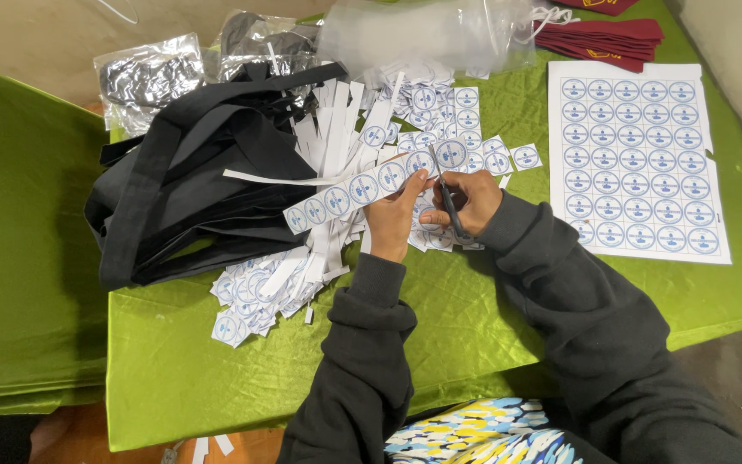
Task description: Cutting out circular labels from a printed sheet of paper using scissors
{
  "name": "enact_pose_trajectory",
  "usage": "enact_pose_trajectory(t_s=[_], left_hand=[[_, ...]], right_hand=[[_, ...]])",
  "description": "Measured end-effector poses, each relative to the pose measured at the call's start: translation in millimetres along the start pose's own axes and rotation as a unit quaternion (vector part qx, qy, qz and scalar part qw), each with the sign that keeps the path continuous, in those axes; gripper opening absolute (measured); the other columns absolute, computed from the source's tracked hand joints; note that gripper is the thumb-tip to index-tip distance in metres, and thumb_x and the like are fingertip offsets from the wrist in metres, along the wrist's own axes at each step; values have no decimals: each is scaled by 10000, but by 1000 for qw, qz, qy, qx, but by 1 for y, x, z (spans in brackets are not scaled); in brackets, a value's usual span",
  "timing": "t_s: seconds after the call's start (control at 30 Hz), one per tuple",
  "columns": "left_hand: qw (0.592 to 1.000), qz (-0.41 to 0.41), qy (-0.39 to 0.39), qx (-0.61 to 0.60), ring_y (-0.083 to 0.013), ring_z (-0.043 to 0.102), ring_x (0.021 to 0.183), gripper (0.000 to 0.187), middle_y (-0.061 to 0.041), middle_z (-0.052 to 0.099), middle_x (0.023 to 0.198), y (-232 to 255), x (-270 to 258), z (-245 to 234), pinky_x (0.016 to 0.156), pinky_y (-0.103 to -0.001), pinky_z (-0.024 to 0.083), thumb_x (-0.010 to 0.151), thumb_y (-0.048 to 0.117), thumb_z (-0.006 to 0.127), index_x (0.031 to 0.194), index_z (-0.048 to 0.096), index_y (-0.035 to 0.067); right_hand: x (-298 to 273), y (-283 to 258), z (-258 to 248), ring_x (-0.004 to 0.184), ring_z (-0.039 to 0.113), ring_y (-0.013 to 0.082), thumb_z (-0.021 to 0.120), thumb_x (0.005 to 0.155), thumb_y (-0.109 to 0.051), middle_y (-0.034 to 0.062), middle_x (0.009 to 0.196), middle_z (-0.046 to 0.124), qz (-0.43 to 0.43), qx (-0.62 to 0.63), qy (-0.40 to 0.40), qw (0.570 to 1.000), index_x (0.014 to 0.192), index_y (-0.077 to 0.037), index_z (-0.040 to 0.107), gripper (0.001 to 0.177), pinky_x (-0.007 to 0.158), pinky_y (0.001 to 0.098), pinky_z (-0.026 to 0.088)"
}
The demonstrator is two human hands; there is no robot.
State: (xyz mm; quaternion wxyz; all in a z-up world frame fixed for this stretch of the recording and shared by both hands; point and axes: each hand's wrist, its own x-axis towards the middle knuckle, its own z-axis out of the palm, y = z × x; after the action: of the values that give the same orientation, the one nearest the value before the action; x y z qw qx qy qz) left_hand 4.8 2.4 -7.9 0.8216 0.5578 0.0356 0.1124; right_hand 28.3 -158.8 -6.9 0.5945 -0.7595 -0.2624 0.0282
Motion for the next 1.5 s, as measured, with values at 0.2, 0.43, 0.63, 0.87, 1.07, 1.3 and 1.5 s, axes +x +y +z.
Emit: enact_pose_trajectory(t_s=[0.2,0.43,0.63,0.87,1.07,1.3,1.5], left_hand=[[1000,-3,3,-24,-273,754,821,302,-209,732,1013,11,1,4,773,-392,644,924,70,750,1172,671,-82],[999,-9,18,-40,-259,758,801,274,-198,742,1016,20,-1,4,762,-377,649,943,112,739,1155,691,-54],[999,-8,24,-20,-241,754,771,269,-191,748,985,17,-1,3,741,-350,640,932,110,748,1138,704,-58],[999,-19,28,14,-186,745,772,291,-169,763,978,31,-3,7,728,-320,639,894,138,794,1127,726,-24],[998,-33,31,45,-123,724,718,260,-123,775,911,35,-4,7,715,-291,612,888,186,805,1058,757,-4],[997,-44,33,59,-114,719,719,266,-110,778,890,17,-2,1,731,-288,595,886,224,816,1031,769,6],[995,-51,41,81,-108,721,724,278,-100,783,874,28,-8,5,737,-273,581,882,247,813,1015,776,5]], right_hand=[[-1,8,1,492,689,203,953,752,-180,108,612,669,7,-3,10,1000,807,0,627,376,509,289,555],[1,15,1,489,687,211,957,744,-178,118,610,671,2,-15,10,1000,800,-3,629,376,501,298,550],[1,12,3,469,683,199,962,735,-209,96,602,679,2,-20,24,1000,791,-26,634,379,486,285,544],[2,18,0,459,688,205,955,732,-224,97,591,693,-10,-37,29,999,785,-34,647,365,484,295,549],[3,31,-2,448,676,169,977,709,-270,70,583,691,3,-50,29,998,778,-46,655,399,494,260,547],[2,29,-1,439,674,171,973,708,-271,78,575,696,-2,-49,30,998,773,-46,650,399,482,261,547],[0,20,-1,447,684,187,944,741,-243,88,581,697,-13,-55,26,998,770,-38,647,363,463,271,539]])
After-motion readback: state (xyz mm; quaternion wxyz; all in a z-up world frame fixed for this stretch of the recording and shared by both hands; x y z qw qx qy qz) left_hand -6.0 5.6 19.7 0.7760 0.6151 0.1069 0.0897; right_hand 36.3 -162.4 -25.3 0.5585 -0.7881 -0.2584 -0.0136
